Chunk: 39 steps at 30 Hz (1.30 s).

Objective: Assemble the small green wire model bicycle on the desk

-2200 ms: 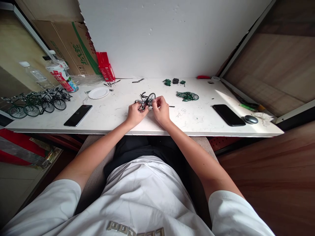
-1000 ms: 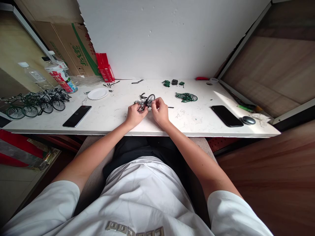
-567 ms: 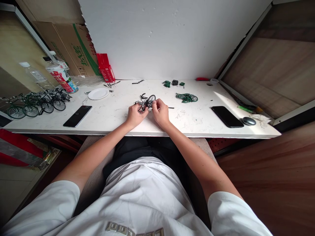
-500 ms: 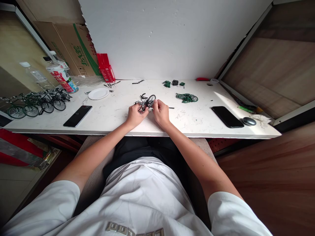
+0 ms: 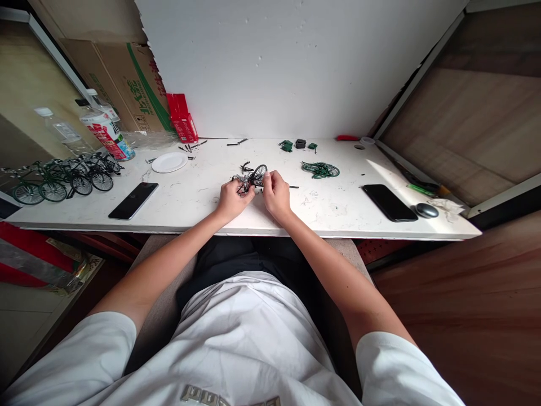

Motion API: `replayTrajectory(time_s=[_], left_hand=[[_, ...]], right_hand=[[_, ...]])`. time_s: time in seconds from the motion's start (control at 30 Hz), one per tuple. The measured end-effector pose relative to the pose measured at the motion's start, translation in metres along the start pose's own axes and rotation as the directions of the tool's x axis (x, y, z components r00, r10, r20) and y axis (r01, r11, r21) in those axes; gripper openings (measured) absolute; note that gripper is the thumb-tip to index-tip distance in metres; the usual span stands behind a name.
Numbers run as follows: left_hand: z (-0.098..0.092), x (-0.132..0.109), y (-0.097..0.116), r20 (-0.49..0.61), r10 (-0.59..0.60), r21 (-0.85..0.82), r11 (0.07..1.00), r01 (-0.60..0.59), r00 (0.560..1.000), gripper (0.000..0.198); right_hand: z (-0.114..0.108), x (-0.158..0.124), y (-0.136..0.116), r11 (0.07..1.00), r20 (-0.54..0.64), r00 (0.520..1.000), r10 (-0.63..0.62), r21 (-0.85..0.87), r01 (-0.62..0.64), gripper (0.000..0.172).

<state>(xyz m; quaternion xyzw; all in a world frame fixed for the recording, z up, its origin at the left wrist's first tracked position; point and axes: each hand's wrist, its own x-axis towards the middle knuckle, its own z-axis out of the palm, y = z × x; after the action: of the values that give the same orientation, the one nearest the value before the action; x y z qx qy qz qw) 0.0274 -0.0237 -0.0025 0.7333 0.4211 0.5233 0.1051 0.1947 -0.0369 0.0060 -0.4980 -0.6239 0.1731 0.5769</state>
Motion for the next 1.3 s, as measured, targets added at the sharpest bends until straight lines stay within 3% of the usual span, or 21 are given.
replayTrajectory(time_s=[0.1, 0.3, 0.5, 0.67, 0.87, 1.03, 1.2, 1.3], left_hand=[[0.0004, -0.0002, 0.0000, 0.001, -0.001, -0.006, 1.000, 0.001, 1.000, 0.014], [-0.0001, 0.0000, 0.0013, 0.000, -0.001, 0.001, 1.000, 0.001, 1.000, 0.013], [0.0001, -0.0002, 0.0014, -0.011, 0.010, -0.001, 1.000, -0.010, 1.000, 0.015], [0.0002, -0.0001, 0.0015, -0.003, 0.003, 0.000, 1.000, -0.003, 1.000, 0.013], [0.0004, -0.0004, 0.0009, -0.009, 0.006, 0.009, 1.000, -0.006, 1.000, 0.014], [0.0005, -0.0005, 0.0004, 0.001, 0.008, 0.013, 1.000, -0.008, 1.000, 0.015], [0.0008, -0.0003, 0.0000, 0.003, -0.009, 0.011, 1.000, 0.009, 1.000, 0.016], [0.0006, -0.0003, 0.0003, 0.006, -0.016, 0.013, 1.000, 0.016, 1.000, 0.014]], right_hand=[[0.0002, 0.0002, 0.0008, 1.000, -0.007, 1.000, -0.029, 0.004, 0.029, 0.054], [-0.0003, 0.0001, -0.0010, 1.000, 0.006, 1.000, -0.011, -0.023, 0.011, 0.062], [0.0009, 0.0006, 0.0028, 0.999, -0.015, 0.999, -0.040, 0.006, 0.040, 0.050], [0.0000, -0.0002, -0.0004, 1.000, 0.002, 1.000, -0.013, -0.023, 0.013, 0.062], [-0.0002, -0.0001, -0.0003, 1.000, -0.006, 1.000, -0.027, -0.007, 0.027, 0.054], [-0.0012, -0.0009, -0.0028, 1.000, 0.020, 1.000, 0.010, -0.028, -0.010, 0.066], [-0.0018, -0.0005, -0.0028, 1.000, 0.011, 1.000, -0.003, -0.021, 0.003, 0.051], [-0.0017, -0.0008, -0.0039, 1.000, 0.029, 1.000, -0.007, -0.024, 0.007, 0.056]])
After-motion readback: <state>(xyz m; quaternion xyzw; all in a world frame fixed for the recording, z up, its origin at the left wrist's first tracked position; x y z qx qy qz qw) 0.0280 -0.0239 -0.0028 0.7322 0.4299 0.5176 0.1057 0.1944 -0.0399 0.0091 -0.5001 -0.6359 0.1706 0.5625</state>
